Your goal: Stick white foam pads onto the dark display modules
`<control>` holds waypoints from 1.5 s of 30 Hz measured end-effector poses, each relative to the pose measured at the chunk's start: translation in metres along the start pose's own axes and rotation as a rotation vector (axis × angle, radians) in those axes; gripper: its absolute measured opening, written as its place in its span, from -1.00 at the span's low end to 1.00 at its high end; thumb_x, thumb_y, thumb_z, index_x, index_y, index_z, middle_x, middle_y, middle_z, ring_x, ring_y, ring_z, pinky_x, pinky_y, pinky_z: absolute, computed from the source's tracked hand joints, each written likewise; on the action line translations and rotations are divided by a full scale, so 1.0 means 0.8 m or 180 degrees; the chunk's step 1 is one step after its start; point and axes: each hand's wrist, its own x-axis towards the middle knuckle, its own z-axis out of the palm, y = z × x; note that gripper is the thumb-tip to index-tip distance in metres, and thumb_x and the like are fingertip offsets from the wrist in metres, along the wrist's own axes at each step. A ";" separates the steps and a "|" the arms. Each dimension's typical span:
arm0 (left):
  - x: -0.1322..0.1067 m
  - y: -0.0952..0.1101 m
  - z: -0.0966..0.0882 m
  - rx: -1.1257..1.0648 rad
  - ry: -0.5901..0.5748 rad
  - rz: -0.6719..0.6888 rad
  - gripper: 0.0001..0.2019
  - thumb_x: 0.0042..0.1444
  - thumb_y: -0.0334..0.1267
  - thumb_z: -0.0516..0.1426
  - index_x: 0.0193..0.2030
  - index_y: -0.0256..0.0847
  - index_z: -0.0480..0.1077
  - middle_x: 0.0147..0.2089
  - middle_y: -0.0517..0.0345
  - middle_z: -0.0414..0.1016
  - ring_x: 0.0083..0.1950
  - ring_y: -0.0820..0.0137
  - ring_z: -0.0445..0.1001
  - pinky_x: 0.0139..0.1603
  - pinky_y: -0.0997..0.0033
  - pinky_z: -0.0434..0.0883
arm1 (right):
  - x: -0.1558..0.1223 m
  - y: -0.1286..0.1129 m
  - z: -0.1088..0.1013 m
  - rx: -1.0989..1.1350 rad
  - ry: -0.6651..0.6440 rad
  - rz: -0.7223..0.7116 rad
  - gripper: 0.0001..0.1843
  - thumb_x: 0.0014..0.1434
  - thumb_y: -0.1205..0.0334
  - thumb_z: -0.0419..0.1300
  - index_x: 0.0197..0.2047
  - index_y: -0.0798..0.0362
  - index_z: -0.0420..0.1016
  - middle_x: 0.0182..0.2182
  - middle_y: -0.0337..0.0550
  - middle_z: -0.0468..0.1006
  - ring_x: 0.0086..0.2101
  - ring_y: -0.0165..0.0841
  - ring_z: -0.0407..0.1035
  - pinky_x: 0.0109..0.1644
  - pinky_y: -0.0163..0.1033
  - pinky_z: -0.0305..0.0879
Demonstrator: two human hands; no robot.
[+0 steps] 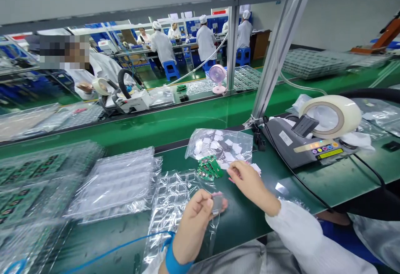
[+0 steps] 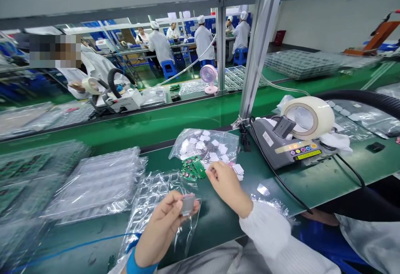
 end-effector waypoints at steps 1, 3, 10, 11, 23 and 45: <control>-0.001 0.001 -0.006 -0.0008 0.0191 0.0080 -0.74 -0.05 -0.08 0.21 -0.44 -0.20 0.27 -0.32 0.12 0.53 -0.16 0.28 0.48 -0.03 0.23 0.32 | 0.014 0.001 0.013 -0.0082 -0.0025 0.0030 -0.81 0.22 0.15 0.01 -0.31 0.07 0.35 -0.36 -0.17 0.41 -0.35 -0.37 0.30 -0.28 -0.23 0.24; -0.002 0.000 -0.015 0.0045 0.0447 0.0221 -0.78 -0.03 -0.09 0.19 -0.38 -0.18 0.30 -0.28 0.14 0.51 -0.14 0.27 0.48 -0.05 0.21 0.34 | 0.038 0.001 0.037 -0.0207 -0.0076 0.0068 -0.81 0.18 0.16 0.10 -0.21 0.11 0.36 -0.27 -0.15 0.41 -0.28 -0.34 0.32 -0.21 -0.17 0.27; 0.001 -0.009 -0.028 0.0640 0.0557 0.0739 -0.82 -0.05 -0.18 0.22 -0.35 -0.22 0.42 -0.21 0.07 0.46 -0.21 0.35 0.44 -0.17 0.39 0.36 | 0.065 -0.007 0.058 -0.0006 -0.0175 0.0091 -0.82 0.14 0.17 0.16 -0.29 0.14 0.36 -0.31 -0.19 0.40 -0.31 -0.38 0.33 -0.21 -0.16 0.31; 0.003 -0.009 -0.029 0.0659 0.0574 0.0839 -0.83 -0.08 -0.20 0.24 -0.38 -0.24 0.42 -0.18 0.05 0.44 -0.19 0.35 0.43 -0.16 0.40 0.35 | 0.060 -0.010 0.049 0.0131 -0.0178 0.0060 -0.83 0.12 0.19 0.17 -0.30 0.13 0.35 -0.36 -0.21 0.39 -0.37 -0.39 0.33 -0.25 -0.18 0.31; -0.006 -0.011 0.022 0.0596 -0.0389 0.1508 -0.45 -0.05 -0.41 0.22 0.08 0.02 0.20 -0.15 0.12 0.35 -0.20 0.42 0.38 -0.22 0.48 0.36 | -0.069 -0.080 -0.072 0.2100 0.1479 -0.0541 -0.76 0.10 0.36 0.16 -0.16 -0.08 0.29 -0.19 -0.06 0.29 -0.26 -0.32 0.31 -0.47 -0.37 0.36; -0.019 0.001 0.044 0.1732 -0.0475 0.2057 -0.11 -0.22 -0.55 0.29 0.20 0.25 0.07 -0.18 0.20 0.51 -0.23 0.33 0.49 -0.21 0.44 0.41 | -0.103 -0.077 -0.110 0.0068 0.0312 -0.1545 -0.67 0.11 0.43 0.11 -0.08 -0.08 0.45 -0.19 -0.06 0.51 -0.23 -0.29 0.42 -0.30 -0.25 0.46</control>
